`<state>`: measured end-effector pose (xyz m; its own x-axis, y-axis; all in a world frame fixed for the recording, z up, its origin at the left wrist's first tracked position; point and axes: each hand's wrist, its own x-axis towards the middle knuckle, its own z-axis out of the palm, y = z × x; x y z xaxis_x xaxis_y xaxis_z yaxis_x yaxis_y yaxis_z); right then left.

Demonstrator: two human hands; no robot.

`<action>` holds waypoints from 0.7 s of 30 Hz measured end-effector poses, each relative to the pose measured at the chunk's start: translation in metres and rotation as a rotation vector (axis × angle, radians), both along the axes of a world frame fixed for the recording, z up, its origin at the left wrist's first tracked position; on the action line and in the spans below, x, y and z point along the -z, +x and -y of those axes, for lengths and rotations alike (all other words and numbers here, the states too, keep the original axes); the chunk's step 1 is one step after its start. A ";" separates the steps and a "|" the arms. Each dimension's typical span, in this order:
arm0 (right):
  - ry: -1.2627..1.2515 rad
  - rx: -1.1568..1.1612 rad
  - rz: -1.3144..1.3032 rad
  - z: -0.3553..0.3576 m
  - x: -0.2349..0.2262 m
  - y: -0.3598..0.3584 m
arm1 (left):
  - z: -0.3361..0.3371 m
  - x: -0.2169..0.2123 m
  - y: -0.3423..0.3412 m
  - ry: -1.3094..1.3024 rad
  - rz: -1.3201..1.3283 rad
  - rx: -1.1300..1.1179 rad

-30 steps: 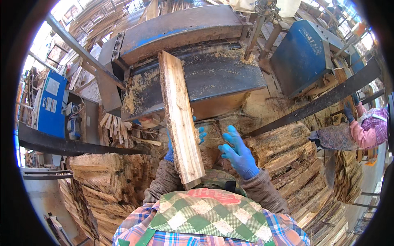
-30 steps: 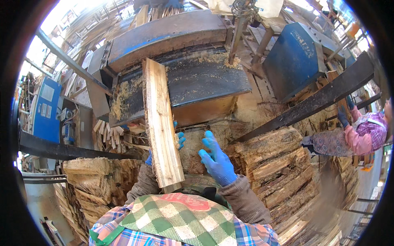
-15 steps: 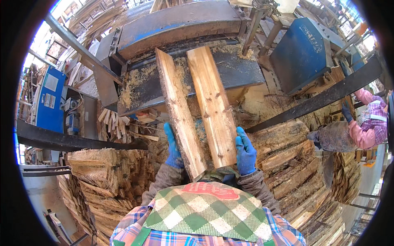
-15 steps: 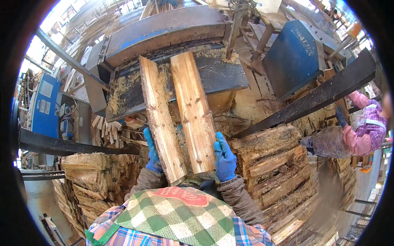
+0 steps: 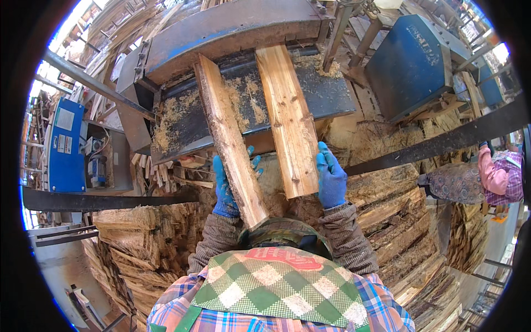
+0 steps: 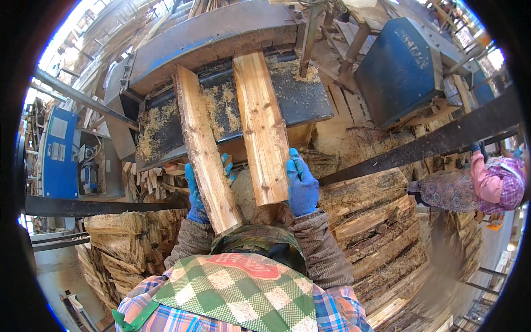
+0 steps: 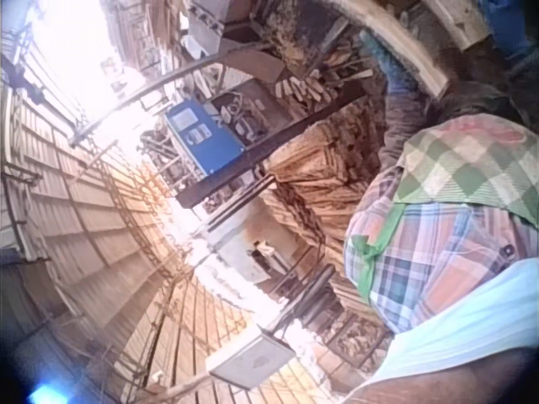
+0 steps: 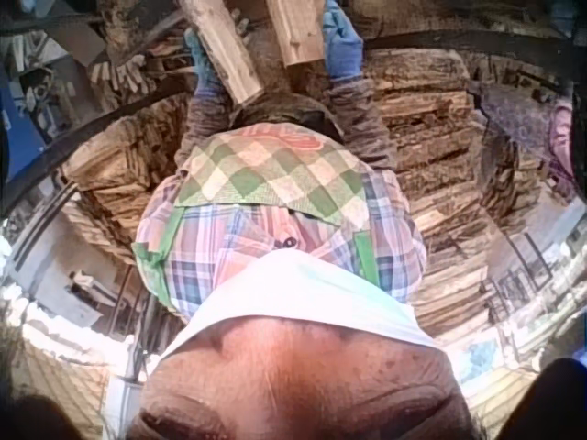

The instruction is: The person repeatedly picks up wooden planks, places them into a planer machine, and stacks the processed planks on a nearby pile. The cycle of feeding and stacking continues throughout the clip.

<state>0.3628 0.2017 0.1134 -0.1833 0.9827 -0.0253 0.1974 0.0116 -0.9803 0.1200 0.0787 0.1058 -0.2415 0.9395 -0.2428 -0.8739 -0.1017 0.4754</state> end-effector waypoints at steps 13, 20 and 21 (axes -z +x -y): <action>0.607 0.054 0.391 -0.142 -0.004 -0.095 | 0.003 0.013 0.000 -0.061 0.009 0.040; 0.491 0.091 0.444 -0.167 0.005 -0.119 | 0.004 0.015 0.002 -0.163 -0.078 -0.009; 0.514 0.089 0.480 -0.169 0.002 -0.119 | 0.004 0.015 0.001 -0.165 -0.098 0.007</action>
<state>0.2435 0.3703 0.1116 -0.1863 0.9026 0.3880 0.6280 0.4131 -0.6595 0.1208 0.0742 0.0909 -0.2654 0.8905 -0.3697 -0.8231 -0.0096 0.5679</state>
